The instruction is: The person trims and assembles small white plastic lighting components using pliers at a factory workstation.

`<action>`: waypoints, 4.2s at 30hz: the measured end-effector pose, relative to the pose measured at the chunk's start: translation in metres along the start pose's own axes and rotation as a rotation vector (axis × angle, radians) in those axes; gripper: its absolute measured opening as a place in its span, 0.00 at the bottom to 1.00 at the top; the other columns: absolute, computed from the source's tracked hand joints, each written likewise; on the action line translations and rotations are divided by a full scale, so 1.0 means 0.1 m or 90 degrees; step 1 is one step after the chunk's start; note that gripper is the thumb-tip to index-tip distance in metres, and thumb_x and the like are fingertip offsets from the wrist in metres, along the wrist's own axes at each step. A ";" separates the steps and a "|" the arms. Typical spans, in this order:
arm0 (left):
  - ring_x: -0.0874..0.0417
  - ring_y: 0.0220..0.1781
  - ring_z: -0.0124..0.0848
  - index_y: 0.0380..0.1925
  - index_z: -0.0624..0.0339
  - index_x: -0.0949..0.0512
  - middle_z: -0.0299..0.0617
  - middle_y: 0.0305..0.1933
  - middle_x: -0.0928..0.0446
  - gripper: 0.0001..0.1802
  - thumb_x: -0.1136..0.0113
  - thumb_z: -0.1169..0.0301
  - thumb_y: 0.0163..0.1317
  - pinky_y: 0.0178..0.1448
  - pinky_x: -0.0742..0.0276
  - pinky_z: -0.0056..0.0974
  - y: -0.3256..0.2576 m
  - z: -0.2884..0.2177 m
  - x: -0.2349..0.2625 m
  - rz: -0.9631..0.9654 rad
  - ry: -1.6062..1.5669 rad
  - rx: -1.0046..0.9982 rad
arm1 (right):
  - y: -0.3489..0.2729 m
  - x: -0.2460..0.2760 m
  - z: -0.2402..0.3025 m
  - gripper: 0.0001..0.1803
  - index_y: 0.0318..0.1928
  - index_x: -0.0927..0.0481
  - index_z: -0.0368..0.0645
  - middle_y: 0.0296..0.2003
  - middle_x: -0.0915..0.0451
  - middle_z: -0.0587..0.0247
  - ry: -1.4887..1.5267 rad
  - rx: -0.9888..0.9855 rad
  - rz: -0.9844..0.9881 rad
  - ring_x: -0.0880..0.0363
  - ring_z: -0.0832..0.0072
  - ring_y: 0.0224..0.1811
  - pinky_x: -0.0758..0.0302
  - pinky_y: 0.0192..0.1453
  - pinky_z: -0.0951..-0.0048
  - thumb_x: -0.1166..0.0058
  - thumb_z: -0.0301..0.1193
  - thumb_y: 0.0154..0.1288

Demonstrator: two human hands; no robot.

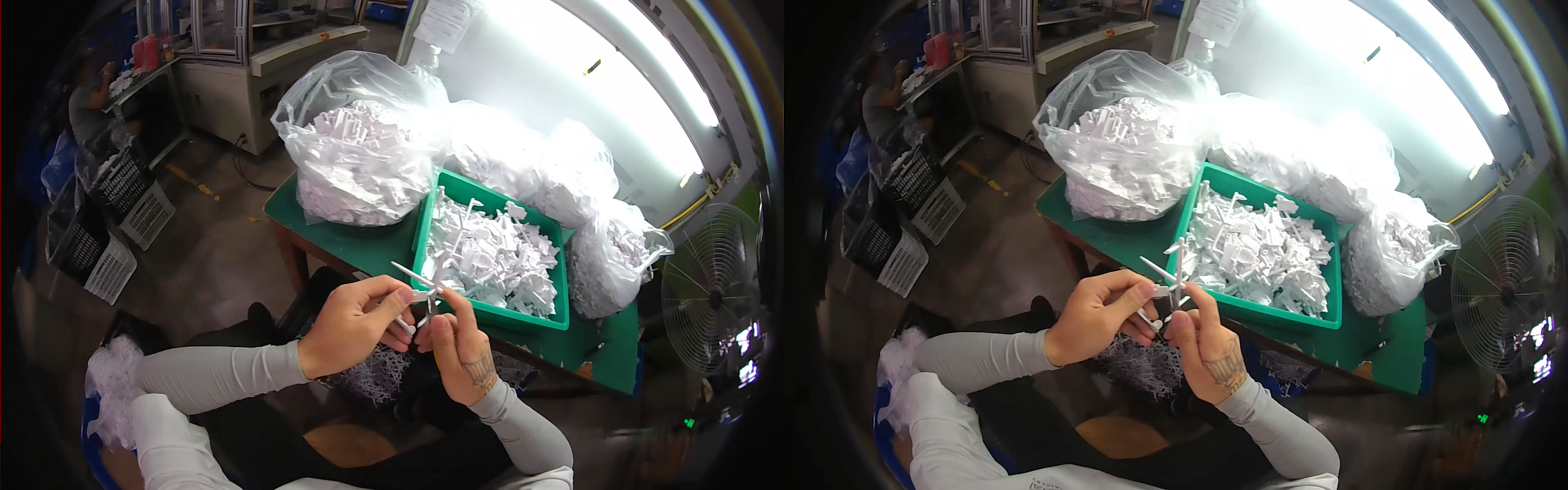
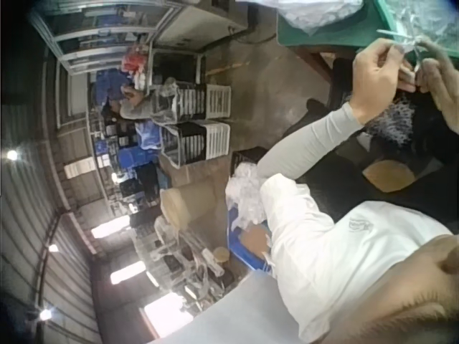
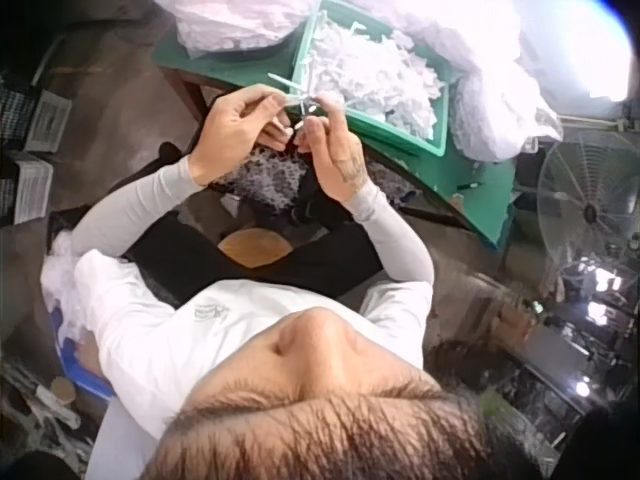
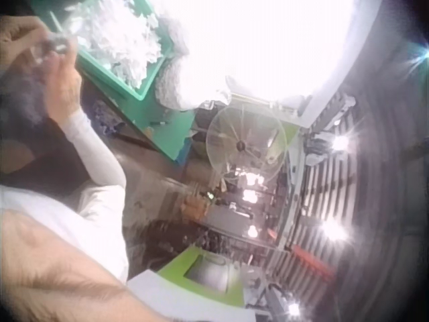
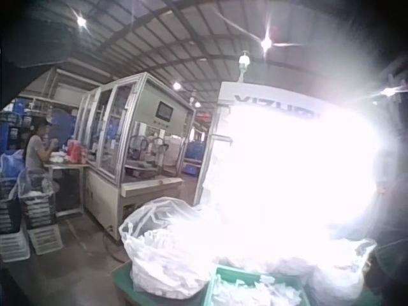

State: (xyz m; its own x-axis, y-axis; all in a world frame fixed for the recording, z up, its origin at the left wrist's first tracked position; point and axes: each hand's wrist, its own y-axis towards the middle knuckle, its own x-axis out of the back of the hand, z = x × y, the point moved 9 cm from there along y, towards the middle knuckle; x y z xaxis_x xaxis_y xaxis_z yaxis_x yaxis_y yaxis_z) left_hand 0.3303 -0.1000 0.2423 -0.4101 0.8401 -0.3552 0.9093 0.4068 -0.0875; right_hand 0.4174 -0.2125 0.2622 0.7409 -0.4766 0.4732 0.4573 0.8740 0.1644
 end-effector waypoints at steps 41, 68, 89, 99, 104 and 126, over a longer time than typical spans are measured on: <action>0.15 0.27 0.29 0.44 0.69 0.24 0.43 0.32 0.20 0.17 0.49 0.62 0.76 0.30 0.15 0.31 -0.07 -0.09 -0.05 -0.002 0.055 0.064 | -0.04 -0.04 -0.11 0.12 0.51 0.33 0.39 0.22 0.24 0.54 -0.013 -0.076 0.025 0.20 0.57 0.23 0.28 0.28 0.61 0.59 0.36 0.80; 0.11 0.43 0.40 0.30 0.56 0.14 0.46 0.36 0.13 0.12 0.34 0.59 0.62 0.49 0.19 0.42 3.42 -1.83 1.46 -0.429 0.800 -0.228 | -0.75 -1.30 -1.16 0.27 0.58 0.31 0.35 0.44 0.16 0.41 -0.327 -0.090 0.725 0.17 0.47 0.51 0.23 0.55 0.50 0.67 0.47 0.78; 0.17 0.46 0.24 0.49 0.63 0.18 0.37 0.45 0.17 0.12 0.38 0.71 0.69 0.51 0.21 0.30 1.47 -0.85 -0.18 0.093 0.288 -0.170 | -0.17 -0.58 -0.50 0.27 0.62 0.31 0.40 0.54 0.25 0.45 -0.098 -0.056 0.552 0.25 0.53 0.59 0.30 0.63 0.58 0.65 0.50 0.79; 0.16 0.52 0.32 0.42 0.65 0.19 0.46 0.50 0.17 0.06 0.39 0.82 0.65 0.56 0.21 0.33 0.26 -0.77 -0.05 0.068 0.210 -0.282 | 0.14 0.14 -0.21 0.16 0.57 0.30 0.40 0.36 0.24 0.66 0.535 -0.118 0.032 0.22 0.81 0.36 0.20 0.47 0.74 0.50 0.37 0.78; 0.15 0.49 0.29 0.43 0.63 0.17 0.46 0.49 0.16 0.11 0.33 0.81 0.60 0.53 0.20 0.32 -0.10 -0.77 -0.42 0.062 0.630 -0.411 | 0.09 0.05 -0.03 0.23 0.61 0.31 0.39 0.42 0.19 0.64 0.467 -0.077 0.035 0.18 0.80 0.39 0.19 0.45 0.77 0.39 0.28 0.70; 0.15 0.37 0.27 0.45 0.62 0.22 0.44 0.40 0.15 0.07 0.39 0.75 0.69 0.41 0.18 0.31 0.02 -0.59 0.38 -0.065 0.032 -0.174 | 0.13 0.57 -0.24 0.17 0.57 0.28 0.37 0.43 0.23 0.61 0.258 -0.001 -0.158 0.25 0.79 0.43 0.25 0.48 0.75 0.49 0.35 0.76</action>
State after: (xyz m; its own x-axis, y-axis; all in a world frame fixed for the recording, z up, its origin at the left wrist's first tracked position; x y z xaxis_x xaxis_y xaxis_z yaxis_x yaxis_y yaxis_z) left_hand 0.3117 -0.0459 0.2839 -0.5074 0.8042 -0.3095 0.8134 0.5656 0.1360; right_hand 0.4776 -0.2310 0.2707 0.7412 -0.6699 0.0433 0.6453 0.7288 0.2290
